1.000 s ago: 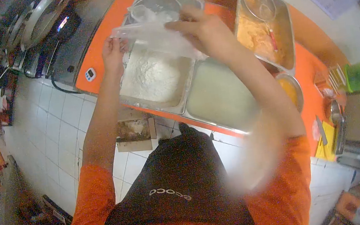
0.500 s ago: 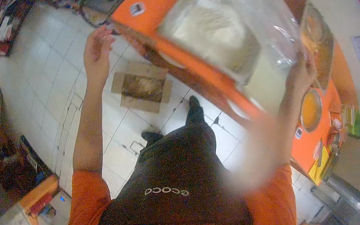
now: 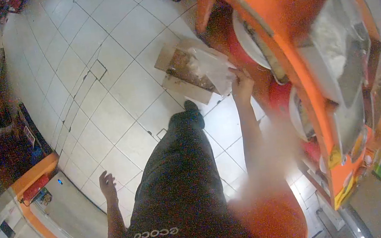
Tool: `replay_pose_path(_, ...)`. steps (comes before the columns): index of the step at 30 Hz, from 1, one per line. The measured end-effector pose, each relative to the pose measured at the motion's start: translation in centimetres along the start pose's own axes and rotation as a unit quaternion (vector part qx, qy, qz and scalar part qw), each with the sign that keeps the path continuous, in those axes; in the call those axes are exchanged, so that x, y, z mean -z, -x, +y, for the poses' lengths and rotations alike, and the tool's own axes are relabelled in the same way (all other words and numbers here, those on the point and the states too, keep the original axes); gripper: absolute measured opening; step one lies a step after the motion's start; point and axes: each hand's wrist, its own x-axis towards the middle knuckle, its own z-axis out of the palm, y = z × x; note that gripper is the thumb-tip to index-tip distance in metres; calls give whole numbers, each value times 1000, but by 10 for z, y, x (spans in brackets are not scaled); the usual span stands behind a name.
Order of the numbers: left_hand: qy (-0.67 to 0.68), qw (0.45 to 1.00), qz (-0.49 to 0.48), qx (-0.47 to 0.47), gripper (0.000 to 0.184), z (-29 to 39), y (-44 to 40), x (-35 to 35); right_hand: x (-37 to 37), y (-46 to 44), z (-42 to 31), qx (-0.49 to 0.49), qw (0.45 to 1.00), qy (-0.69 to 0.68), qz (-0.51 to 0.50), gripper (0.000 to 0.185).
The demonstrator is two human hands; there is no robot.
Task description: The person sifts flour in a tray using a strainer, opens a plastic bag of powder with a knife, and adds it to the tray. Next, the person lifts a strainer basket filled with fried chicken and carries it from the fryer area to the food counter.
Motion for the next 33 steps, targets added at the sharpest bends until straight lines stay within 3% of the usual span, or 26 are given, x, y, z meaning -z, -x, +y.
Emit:
replay_pose_path(3, -36, 999, -2, 1, 38, 19, -67, 20, -128, -18, 105, 127, 958, 258, -10, 40)
replay_pose_path(4, -63, 998, -12, -15, 37, 42, -89, 23, -159, -6, 147, -17, 965, 262, -17, 44)
replay_pose_path(6, -92, 992, -26, -79, 37, 75, -148, 32, -213, 9, 196, -292, 923, 250, -24, 54)
replay_pose_path(10, -108, 986, -74, -99, 34, 98, -255, 79, -218, 18, 109, -260, 962, 82, 32, 61)
replay_pose_path(11, -160, 981, -83, -64, 33, 121, -266, 84, -228, 31, 100, -270, 960, 58, 48, 60)
replay_pose_path(12, -207, 956, -103, -179, 34, 76, -303, 114, -236, 48, 105, -202, 971, 129, 10, 57)
replay_pose_path(13, -319, 907, -76, -265, 39, 17, -335, 146, -226, 45, 47, -289, 947, 129, -62, 53)
replay_pose_path(14, -371, 909, -94, -165, 45, -17, -351, 167, -266, 91, 127, -290, 917, 270, -48, 52)
replay_pose_path(15, -437, 871, -162, -156, 48, -16, -351, 178, -278, 90, 122, -343, 909, 225, -72, 48)
replay_pose_path(16, -323, 934, -144, -48, 44, -22, -344, 177, -282, 64, 82, -311, 917, 231, -95, 42)
replay_pose_path(17, -318, 905, -156, -236, 36, -57, -355, 179, -291, 37, 35, -279, 922, 239, -120, 35)
replay_pose_path(18, -265, 941, -188, -96, 31, -32, -339, 181, -317, -1, 6, -374, 903, 167, -126, 31)
replay_pose_path(19, -247, 950, -190, -19, 31, -5, -339, 166, -336, -31, -28, -179, 936, 249, -174, 26)
replay_pose_path(20, -232, 954, -189, 10, 30, 22, -358, 151, -393, -70, -3, -147, 936, 237, -215, 25)
replay_pose_path(21, -220, 957, -187, 30, 30, 45, -382, 138, -415, -129, -85, -75, 952, 203, -217, 20)
replay_pose_path(22, -211, 959, -185, 41, 30, 69, -412, 127, -447, -183, -137, -134, 968, 95, -191, 17)
replay_pose_path(23, -204, 961, -183, 46, 29, 90, -442, 117, -449, -251, -244, -120, 961, 82, -237, 17)
replay_pose_path(26, -185, 966, -176, 39, 29, 151, -552, 95, -494, -410, -449, -25, 975, -21, -219, 20)
replay_pose_path(27, -185, 967, -174, 31, 28, 173, -590, 91, -512, -447, -489, -7, 974, -96, -207, 19)
replay_pose_path(30, -189, 968, -163, -26, 28, 252, -717, 95, -547, -552, -604, 3, 981, -53, -188, 19)
replay_pose_path(33, -202, 964, -122, -124, 28, 322, -859, 108, -582, -625, -653, 9, 978, -107, -177, 17)
